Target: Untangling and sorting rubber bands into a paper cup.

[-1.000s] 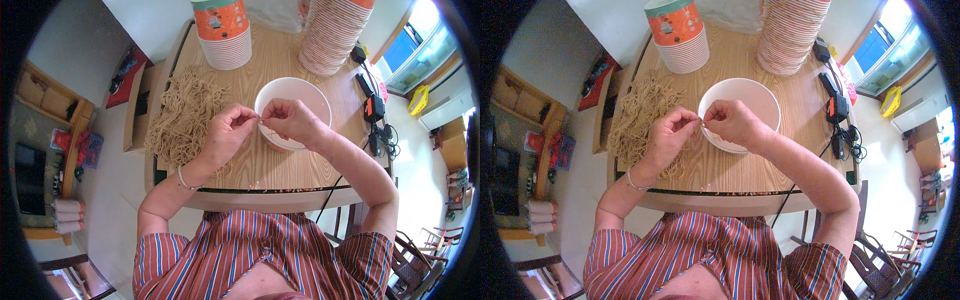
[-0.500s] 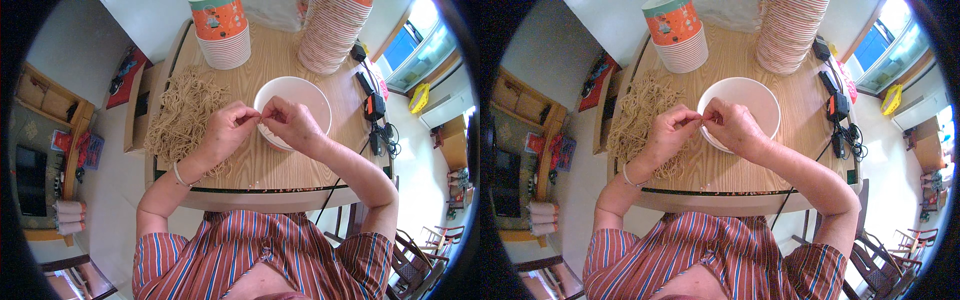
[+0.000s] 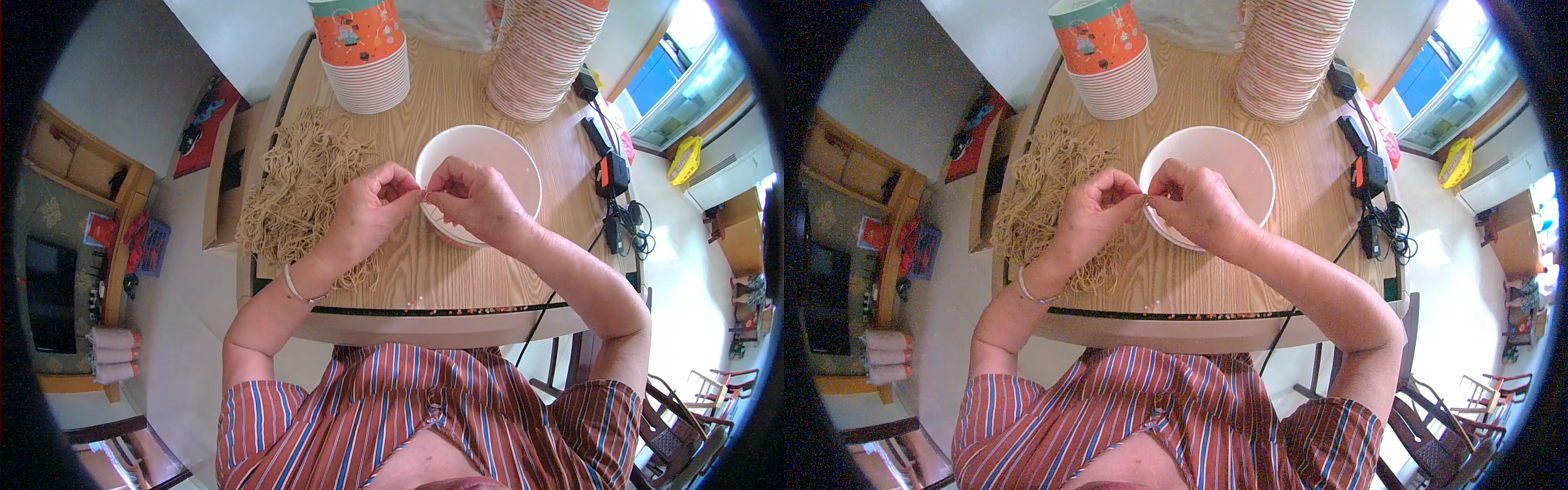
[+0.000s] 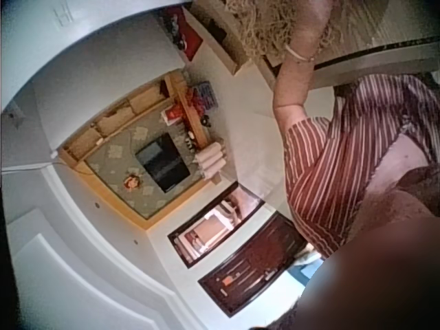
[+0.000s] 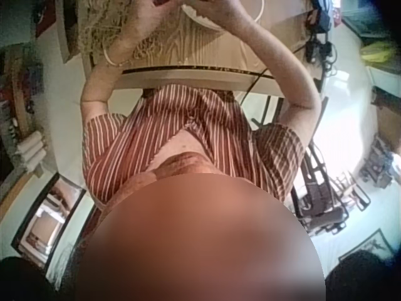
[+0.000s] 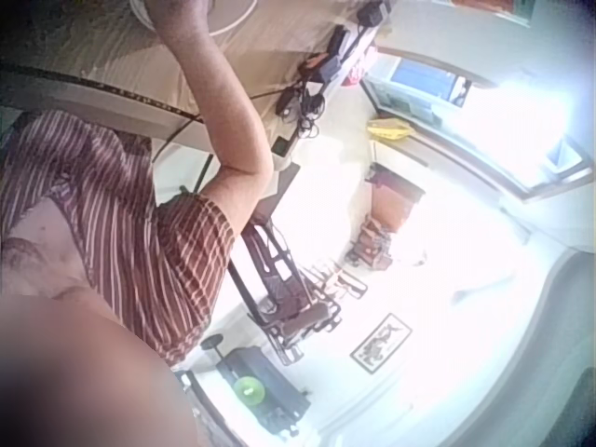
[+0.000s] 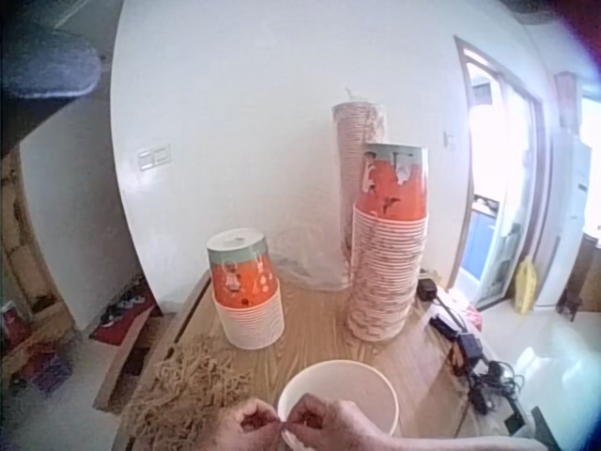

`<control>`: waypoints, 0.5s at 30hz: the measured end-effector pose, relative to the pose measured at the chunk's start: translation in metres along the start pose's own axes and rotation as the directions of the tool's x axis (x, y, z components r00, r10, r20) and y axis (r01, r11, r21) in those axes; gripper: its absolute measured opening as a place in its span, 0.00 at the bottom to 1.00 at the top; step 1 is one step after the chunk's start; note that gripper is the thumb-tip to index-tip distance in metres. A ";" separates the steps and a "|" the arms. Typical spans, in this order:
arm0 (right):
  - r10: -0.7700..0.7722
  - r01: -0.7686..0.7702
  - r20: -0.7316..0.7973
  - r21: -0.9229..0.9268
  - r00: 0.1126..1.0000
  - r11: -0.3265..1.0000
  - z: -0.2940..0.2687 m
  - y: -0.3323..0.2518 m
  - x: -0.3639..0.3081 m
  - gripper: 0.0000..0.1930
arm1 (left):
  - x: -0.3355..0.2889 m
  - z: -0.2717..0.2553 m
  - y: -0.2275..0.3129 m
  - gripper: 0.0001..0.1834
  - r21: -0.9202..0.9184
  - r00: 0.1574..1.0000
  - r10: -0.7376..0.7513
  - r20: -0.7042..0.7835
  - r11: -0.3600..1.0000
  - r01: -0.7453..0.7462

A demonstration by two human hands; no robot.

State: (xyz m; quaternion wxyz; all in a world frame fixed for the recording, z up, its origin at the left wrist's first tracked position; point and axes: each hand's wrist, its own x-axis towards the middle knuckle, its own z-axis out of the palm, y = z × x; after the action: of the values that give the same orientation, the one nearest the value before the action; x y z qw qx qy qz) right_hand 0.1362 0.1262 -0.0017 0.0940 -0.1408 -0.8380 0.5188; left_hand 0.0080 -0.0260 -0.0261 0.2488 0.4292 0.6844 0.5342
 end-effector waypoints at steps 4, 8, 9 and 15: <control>0.023 -0.025 0.026 0.069 0.999 0.997 0.000 0.001 0.001 0.05 | -0.006 0.005 0.005 0.05 -0.097 0.998 -0.046 -0.053 0.994 0.041; 0.056 -0.059 0.040 0.089 0.998 0.994 -0.002 0.001 0.000 0.05 | -0.010 0.005 0.000 0.05 -0.206 0.999 0.008 -0.054 0.978 -0.019; 0.056 -0.060 0.041 0.088 0.998 0.994 -0.001 0.000 0.000 0.05 | -0.011 0.005 -0.001 0.05 -0.207 0.998 0.008 -0.054 0.978 -0.020; -0.015 0.014 0.012 0.083 1.000 0.996 0.000 0.002 -0.002 0.06 | -0.015 0.008 -0.006 0.07 -0.201 0.996 0.041 -0.073 0.978 -0.055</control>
State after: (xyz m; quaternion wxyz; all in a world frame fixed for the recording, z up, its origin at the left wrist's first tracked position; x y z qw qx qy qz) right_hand 0.1381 0.1270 -0.0035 0.0984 -0.1273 -0.8173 0.5532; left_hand 0.0203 -0.0354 -0.0357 0.2546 0.3997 0.6240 0.6213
